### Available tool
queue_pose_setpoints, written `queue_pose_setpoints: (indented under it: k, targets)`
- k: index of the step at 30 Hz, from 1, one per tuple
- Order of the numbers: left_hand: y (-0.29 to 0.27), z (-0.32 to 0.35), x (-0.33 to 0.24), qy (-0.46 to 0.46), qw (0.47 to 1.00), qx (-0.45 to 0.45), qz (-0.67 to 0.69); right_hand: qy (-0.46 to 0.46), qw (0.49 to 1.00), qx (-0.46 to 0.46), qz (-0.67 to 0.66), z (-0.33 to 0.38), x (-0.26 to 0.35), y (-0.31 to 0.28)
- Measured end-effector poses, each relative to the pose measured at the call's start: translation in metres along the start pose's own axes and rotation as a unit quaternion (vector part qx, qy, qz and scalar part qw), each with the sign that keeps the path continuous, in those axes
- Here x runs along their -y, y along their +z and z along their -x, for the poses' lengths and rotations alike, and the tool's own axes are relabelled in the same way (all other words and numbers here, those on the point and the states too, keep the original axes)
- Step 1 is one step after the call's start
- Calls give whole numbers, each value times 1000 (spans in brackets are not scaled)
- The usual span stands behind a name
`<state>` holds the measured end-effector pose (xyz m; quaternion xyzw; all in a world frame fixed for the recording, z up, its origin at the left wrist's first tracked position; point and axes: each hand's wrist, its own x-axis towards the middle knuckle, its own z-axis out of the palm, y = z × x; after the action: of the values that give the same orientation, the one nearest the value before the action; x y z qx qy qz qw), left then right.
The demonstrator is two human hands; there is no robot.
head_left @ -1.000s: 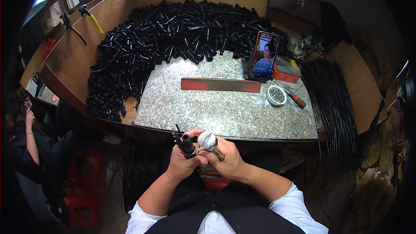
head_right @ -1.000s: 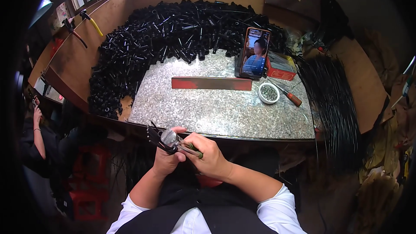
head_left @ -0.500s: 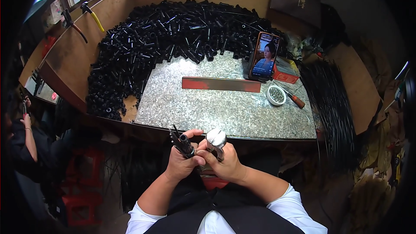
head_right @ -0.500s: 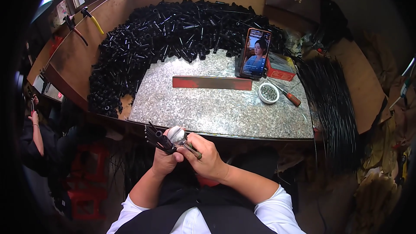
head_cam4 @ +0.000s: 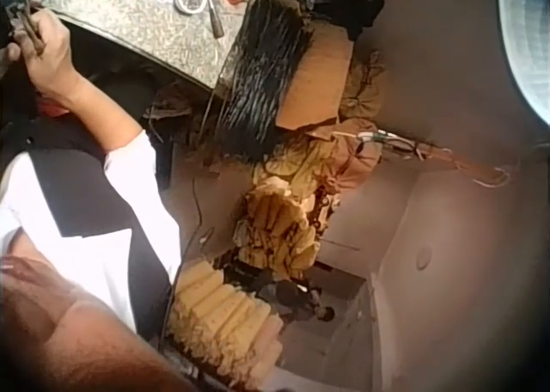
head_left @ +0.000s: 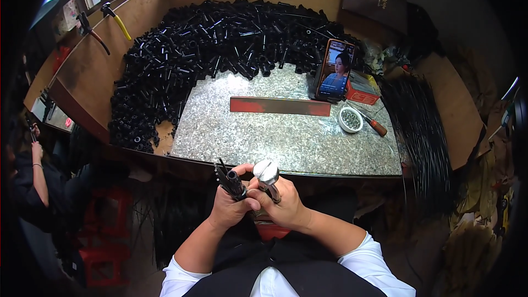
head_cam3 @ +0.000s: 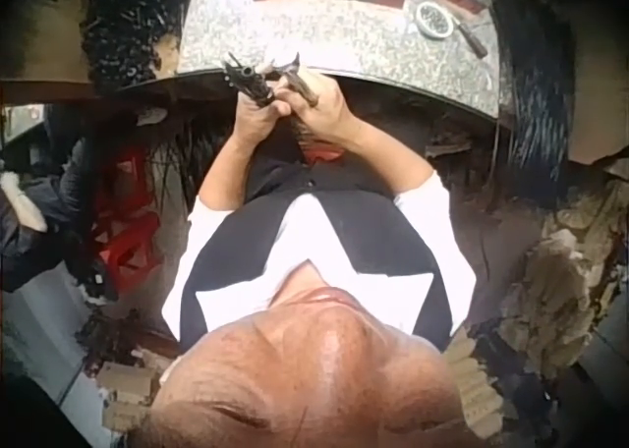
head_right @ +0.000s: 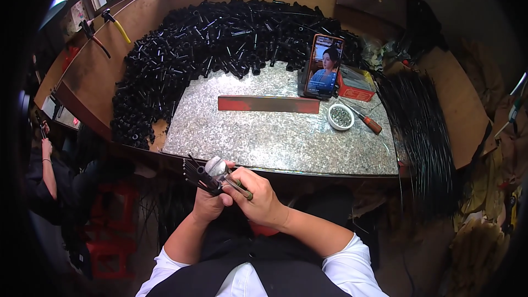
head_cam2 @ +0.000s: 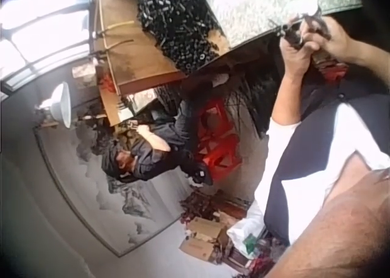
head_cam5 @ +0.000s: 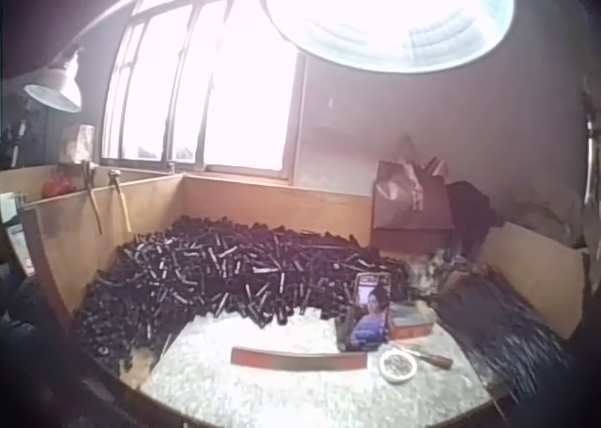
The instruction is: Assembling bundles of black components into a plastic connector and securing them using tools.
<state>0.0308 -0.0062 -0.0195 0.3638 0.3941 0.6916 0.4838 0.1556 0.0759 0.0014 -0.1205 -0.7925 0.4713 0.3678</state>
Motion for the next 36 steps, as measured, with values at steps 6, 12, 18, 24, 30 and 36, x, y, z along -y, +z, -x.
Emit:
queue_pose_setpoints:
  k: [6, 12, 18, 24, 30, 36]
  targets:
    - [-10, -1, 13, 26, 997, 57, 49, 50, 997, -13, -59, 0, 3, 1]
    - [-9, -2, 13, 34, 997, 58, 40, 62, 994, -34, -79, 2, 3, 3]
    - [-8, -1, 15, 30, 997, 50, 59, 80, 991, -25, -106, 3, 3, 4]
    - [-5, -1, 12, 29, 996, 47, 74, 83, 991, -19, -101, 5, 2, 6]
    - [-4, 0, 10, 29, 997, 40, 62, 91, 990, -21, -106, 6, 1, 7]
    - [-9, 0, 10, 28, 996, 47, 64, 68, 993, -22, -89, 5, -1, 7]
